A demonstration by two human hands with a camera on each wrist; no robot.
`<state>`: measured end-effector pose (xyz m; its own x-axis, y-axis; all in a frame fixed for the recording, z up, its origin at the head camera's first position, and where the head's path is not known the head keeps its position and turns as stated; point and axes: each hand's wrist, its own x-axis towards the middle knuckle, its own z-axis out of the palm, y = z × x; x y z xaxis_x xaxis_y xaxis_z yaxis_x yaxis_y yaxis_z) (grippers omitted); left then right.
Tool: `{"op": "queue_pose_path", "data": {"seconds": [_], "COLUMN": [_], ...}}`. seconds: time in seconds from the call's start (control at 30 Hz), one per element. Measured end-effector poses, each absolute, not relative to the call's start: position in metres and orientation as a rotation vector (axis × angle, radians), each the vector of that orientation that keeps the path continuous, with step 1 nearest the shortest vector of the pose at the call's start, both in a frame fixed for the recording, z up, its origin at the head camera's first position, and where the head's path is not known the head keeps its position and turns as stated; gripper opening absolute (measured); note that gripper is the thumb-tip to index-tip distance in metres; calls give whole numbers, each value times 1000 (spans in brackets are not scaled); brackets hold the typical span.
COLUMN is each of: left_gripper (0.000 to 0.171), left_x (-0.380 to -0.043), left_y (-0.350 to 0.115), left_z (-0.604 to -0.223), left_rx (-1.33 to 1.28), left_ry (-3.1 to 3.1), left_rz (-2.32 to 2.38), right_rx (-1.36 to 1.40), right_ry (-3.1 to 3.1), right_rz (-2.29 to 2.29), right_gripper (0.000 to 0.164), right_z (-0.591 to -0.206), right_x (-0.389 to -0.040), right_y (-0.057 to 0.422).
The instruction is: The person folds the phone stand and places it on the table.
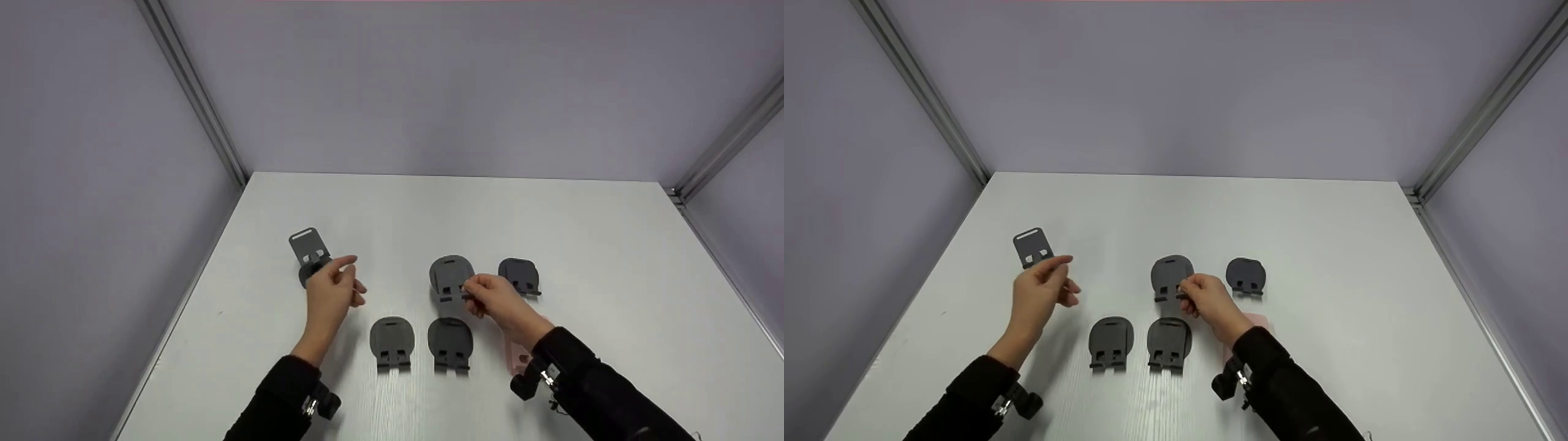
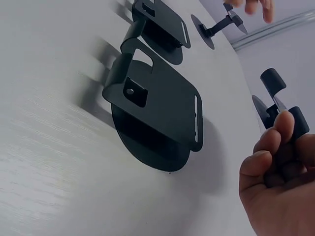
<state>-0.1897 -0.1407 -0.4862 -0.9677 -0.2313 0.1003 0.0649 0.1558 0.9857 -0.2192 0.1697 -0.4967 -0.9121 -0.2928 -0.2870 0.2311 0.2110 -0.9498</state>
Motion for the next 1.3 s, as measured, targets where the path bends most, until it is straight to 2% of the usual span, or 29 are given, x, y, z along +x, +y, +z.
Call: {"op": "queue_pose_path", "data": {"seconds": [0.1, 0.2, 0.4, 0.5, 0.7, 1.03, 1.3], "left_gripper": [23, 26, 56, 62, 55, 39, 33], "left_x": [-195, -201, -216, -219, -220, -219, -215], "left_y": [-161, -178, -198, -202, -203, -195, -171], "left_z": [-489, -492, -501, -506, -508, -501, -494], "left_rx": [233, 346, 628, 713, 725, 705, 578], "left_ry": [-2152, -2117, -2325, -2404, -2347, -1893, -1812], "left_rz": [-1526, -1308, -1437, -1525, -1760, -2308, -2384], "right_rx": [-14, 16, 87, 93, 11, 1, 13], "right_ry": [2034, 1998, 1975, 2010, 2094, 2161, 2318], "right_rz": [-1750, -1744, -1701, -1638, -1520, -1492, -1501], "right_gripper": [19, 19, 20, 21, 33, 46, 38], "right_z": [-501, -504, -511, -513, -512, -507, -497], "right_x": [-226, -232, -240, -242, -243, -241, -241], "right_y": [173, 175, 178, 179, 179, 184, 186]}}
